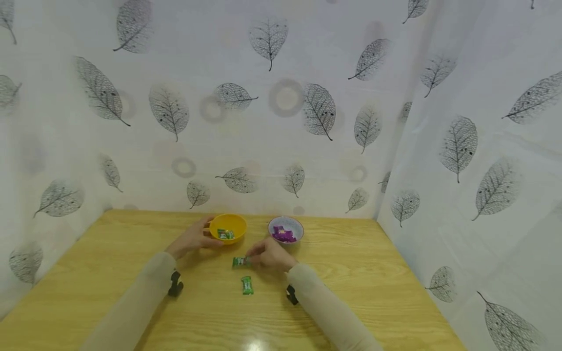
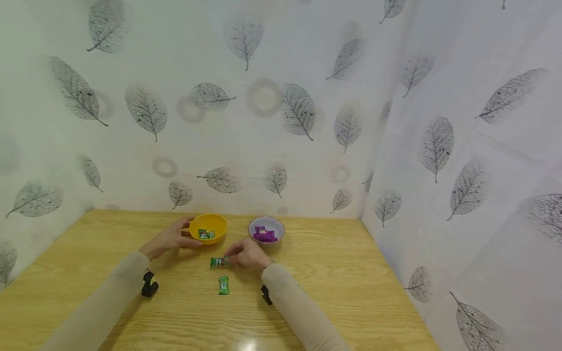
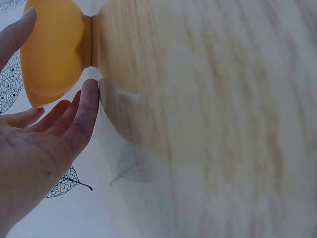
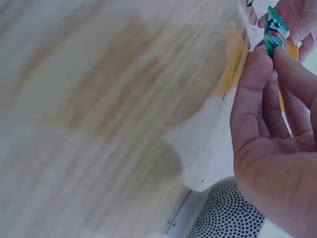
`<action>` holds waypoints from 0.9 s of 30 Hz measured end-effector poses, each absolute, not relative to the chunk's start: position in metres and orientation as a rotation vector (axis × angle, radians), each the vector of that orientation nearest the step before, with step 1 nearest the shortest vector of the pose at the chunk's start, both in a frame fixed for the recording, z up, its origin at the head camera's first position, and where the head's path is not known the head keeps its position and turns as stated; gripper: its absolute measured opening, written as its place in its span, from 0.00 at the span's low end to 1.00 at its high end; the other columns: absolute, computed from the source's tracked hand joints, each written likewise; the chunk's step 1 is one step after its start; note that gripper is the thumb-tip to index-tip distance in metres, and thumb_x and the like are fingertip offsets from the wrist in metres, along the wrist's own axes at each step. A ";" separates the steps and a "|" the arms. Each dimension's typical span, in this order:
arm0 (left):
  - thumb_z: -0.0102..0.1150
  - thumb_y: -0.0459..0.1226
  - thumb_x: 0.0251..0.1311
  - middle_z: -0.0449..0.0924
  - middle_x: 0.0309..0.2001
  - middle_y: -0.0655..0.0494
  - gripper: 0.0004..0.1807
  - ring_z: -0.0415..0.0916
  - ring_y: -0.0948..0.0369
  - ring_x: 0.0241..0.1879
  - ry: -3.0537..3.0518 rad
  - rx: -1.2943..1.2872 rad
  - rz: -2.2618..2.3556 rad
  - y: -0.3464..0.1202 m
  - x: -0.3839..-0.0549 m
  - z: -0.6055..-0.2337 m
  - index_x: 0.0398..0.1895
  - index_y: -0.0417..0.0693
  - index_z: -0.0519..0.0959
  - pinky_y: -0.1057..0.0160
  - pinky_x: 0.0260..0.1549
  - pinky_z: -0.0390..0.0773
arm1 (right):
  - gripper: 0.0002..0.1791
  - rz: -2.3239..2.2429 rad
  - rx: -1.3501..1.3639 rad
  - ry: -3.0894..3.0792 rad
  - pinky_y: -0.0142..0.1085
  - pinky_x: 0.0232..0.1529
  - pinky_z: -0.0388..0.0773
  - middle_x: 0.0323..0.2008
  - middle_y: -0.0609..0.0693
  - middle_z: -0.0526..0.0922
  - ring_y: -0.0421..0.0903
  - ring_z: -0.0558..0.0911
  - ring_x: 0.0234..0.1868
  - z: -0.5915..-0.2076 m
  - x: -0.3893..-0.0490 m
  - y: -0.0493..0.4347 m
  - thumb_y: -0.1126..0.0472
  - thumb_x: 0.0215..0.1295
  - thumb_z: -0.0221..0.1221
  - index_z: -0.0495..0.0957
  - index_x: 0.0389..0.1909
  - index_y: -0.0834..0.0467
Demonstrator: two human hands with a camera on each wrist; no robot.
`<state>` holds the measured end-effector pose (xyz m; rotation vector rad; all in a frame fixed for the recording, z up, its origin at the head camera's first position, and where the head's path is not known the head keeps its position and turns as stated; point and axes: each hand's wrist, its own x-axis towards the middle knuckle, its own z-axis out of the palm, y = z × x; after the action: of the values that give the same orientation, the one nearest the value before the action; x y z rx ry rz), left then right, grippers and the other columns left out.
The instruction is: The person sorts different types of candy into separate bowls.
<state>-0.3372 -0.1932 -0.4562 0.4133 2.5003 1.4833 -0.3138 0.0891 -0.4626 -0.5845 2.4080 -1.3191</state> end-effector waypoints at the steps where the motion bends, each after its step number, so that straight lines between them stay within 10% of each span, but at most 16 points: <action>1: 0.72 0.44 0.54 0.52 0.74 0.35 0.54 0.57 0.36 0.69 2.504 0.419 1.478 -0.193 -0.337 -0.456 0.76 0.42 0.48 0.35 0.68 0.57 | 0.07 -1.339 -0.582 2.401 0.32 0.34 0.81 0.35 0.48 0.88 0.40 0.81 0.32 -0.462 -0.314 0.089 0.65 0.60 0.66 0.87 0.39 0.55; 14: 0.71 0.44 0.55 0.57 0.72 0.35 0.51 0.59 0.34 0.68 2.477 0.508 1.534 -0.189 -0.339 -0.456 0.75 0.45 0.51 0.33 0.65 0.60 | 0.14 -1.750 -0.456 2.223 0.44 0.47 0.84 0.47 0.55 0.85 0.48 0.83 0.46 -0.456 -0.326 0.081 0.62 0.67 0.61 0.81 0.51 0.61; 27: 0.70 0.44 0.56 0.52 0.73 0.33 0.51 0.57 0.33 0.69 2.481 0.440 1.538 -0.191 -0.336 -0.455 0.76 0.43 0.49 0.35 0.66 0.61 | 0.14 -1.892 -0.300 2.260 0.36 0.42 0.82 0.49 0.55 0.84 0.43 0.80 0.44 -0.441 -0.339 0.062 0.61 0.68 0.60 0.81 0.51 0.62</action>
<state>-0.3355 -0.1913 -0.4546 0.4402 2.4806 1.5382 -0.3394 0.0616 -0.4415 -0.3003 2.2596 -1.8920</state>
